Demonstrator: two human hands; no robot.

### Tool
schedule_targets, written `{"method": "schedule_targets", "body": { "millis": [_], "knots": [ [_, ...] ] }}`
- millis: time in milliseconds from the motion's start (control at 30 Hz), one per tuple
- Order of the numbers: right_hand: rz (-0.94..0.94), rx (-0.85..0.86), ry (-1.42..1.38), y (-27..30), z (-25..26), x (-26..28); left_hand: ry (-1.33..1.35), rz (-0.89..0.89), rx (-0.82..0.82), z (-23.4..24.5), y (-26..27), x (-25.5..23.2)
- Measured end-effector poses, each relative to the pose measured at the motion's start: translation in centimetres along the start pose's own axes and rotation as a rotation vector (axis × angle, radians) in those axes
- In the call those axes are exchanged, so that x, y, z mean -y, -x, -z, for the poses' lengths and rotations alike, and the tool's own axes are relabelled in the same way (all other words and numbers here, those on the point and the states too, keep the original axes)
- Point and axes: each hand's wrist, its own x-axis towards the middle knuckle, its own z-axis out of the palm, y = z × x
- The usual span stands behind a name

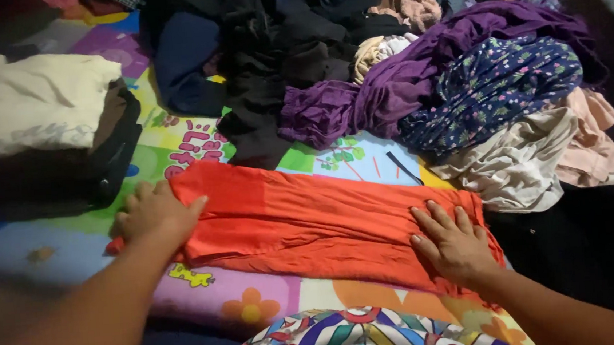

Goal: Fold various pieces of clothing including shirts and shorts on a bed.

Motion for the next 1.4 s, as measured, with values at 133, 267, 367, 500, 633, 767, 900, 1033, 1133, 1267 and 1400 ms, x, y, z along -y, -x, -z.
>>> {"method": "schedule_targets", "body": {
  "millis": [133, 267, 367, 500, 633, 767, 900, 1033, 1133, 1267, 1400],
  "knots": [
    [-0.051, -0.080, 0.192, 2.3, 3.0, 3.8, -0.021, 0.048, 0.034, 3.1, 3.8, -1.6],
    [0.198, -0.074, 0.080, 3.9, 1.2, 5.3, 0.138, 0.026, 0.103, 1.3, 1.9, -0.7],
    [0.352, -0.178, -0.047, 4.8, 0.2, 5.3, 0.219, -0.022, 0.093, -1.9, -2.6, 0.9],
    [0.233, -0.253, -0.249, 6.6, 4.4, 5.0, 0.253, 0.067, -0.002, -1.1, -5.9, 2.8],
    [0.065, -0.436, -0.187, 1.9, 1.3, -1.3, 0.297, 0.031, -0.059, -0.6, -6.7, 5.0],
    [0.034, -0.412, -0.392, -0.6, 0.6, -2.3, 0.236, 0.093, 0.164, 0.4, -5.6, 5.2],
    [-0.026, -0.368, -0.251, -0.4, 0.7, -2.5, 0.191, 0.076, 0.200, 0.5, -5.3, 5.8],
    [-0.332, -0.256, -0.182, 0.4, 0.6, -5.4, 0.218, 0.068, 0.157, -1.0, -5.7, 6.6],
    [-0.243, -0.304, -0.201, 0.5, 2.2, -3.3, 0.195, -0.005, 0.104, -1.4, -6.2, 6.4],
    [0.324, -0.477, -0.156, -1.1, 1.9, -0.3, 1.012, 0.363, 0.453, 1.0, -5.0, 4.2],
    [0.204, -0.307, -0.162, -0.9, 2.1, 1.5, 1.168, 0.061, 0.511, 4.6, -3.1, 1.3]
  ]
}}
